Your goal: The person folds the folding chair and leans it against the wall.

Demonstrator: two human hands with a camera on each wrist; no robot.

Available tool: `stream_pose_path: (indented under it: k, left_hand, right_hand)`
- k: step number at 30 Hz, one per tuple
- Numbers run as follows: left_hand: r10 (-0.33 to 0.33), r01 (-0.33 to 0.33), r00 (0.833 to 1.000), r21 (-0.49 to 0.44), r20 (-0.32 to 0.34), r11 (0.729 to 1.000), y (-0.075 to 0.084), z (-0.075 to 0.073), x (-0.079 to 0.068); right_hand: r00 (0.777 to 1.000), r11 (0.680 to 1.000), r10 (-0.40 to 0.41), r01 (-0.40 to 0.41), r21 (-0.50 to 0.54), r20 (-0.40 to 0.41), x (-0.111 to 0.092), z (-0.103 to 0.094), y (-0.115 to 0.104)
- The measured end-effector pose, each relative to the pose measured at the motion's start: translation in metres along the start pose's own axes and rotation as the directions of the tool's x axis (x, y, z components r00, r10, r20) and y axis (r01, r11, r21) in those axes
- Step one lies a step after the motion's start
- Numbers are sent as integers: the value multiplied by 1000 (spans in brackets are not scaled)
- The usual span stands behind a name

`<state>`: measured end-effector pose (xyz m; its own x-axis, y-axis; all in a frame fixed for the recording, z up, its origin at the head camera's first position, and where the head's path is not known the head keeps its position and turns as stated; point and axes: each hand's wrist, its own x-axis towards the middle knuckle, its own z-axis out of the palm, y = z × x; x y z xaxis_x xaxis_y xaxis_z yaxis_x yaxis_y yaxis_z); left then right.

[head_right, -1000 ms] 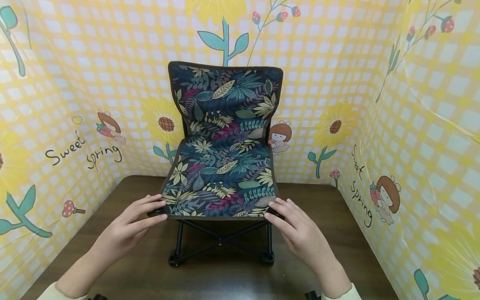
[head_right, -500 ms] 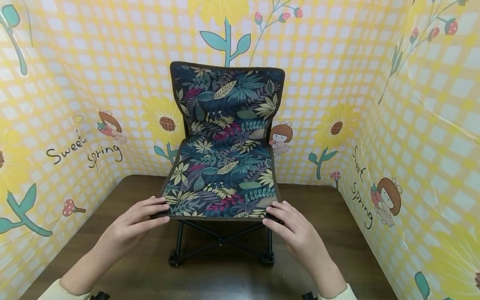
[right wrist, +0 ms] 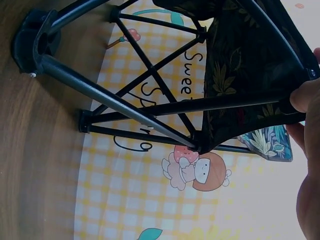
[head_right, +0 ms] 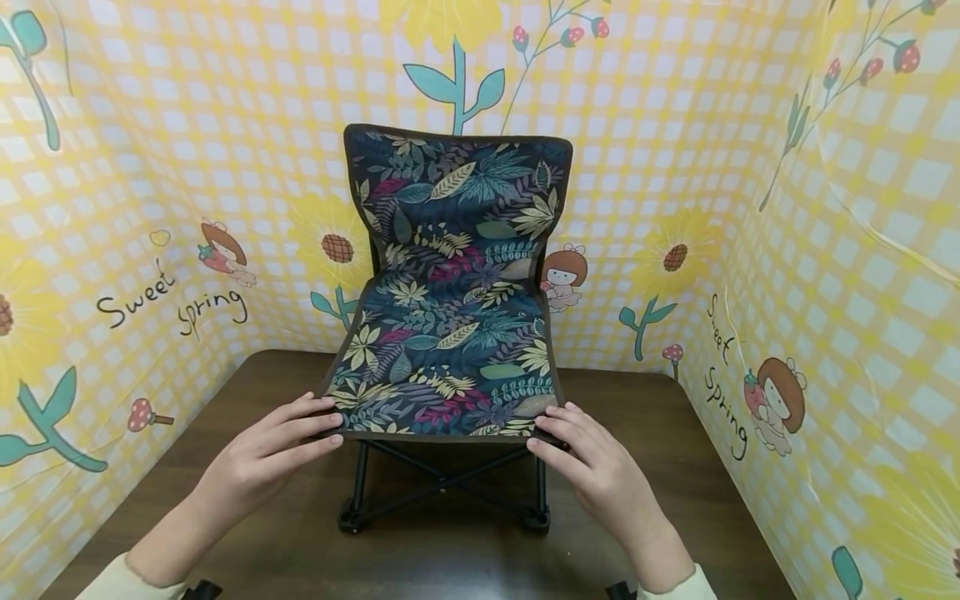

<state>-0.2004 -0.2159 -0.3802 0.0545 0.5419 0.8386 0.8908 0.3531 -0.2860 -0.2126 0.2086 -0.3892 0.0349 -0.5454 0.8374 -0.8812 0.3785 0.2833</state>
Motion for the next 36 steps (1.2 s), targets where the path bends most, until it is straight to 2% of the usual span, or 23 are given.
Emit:
stream_pose_path:
  k: [11, 21, 31, 36]
  left_hand:
    - [29, -29, 1000, 70, -2, 997, -2, 0, 5]
    - [48, -49, 999, 43, 22, 998, -9, -2, 17]
    - [64, -66, 997, 39, 46, 997, -13, -6, 21]
    - [68, -70, 996, 38, 48, 997, -14, -5, 24]
  right_hand:
    - [999, 999, -40, 40, -17, -3, 4, 0, 3]
    - [999, 999, -42, 42, -16, 2, 14, -1, 8]
    - [999, 999, -41, 42, -26, 30, 21, -1, 12]
    - [999, 999, -43, 44, -28, 18, 24, -2, 12]
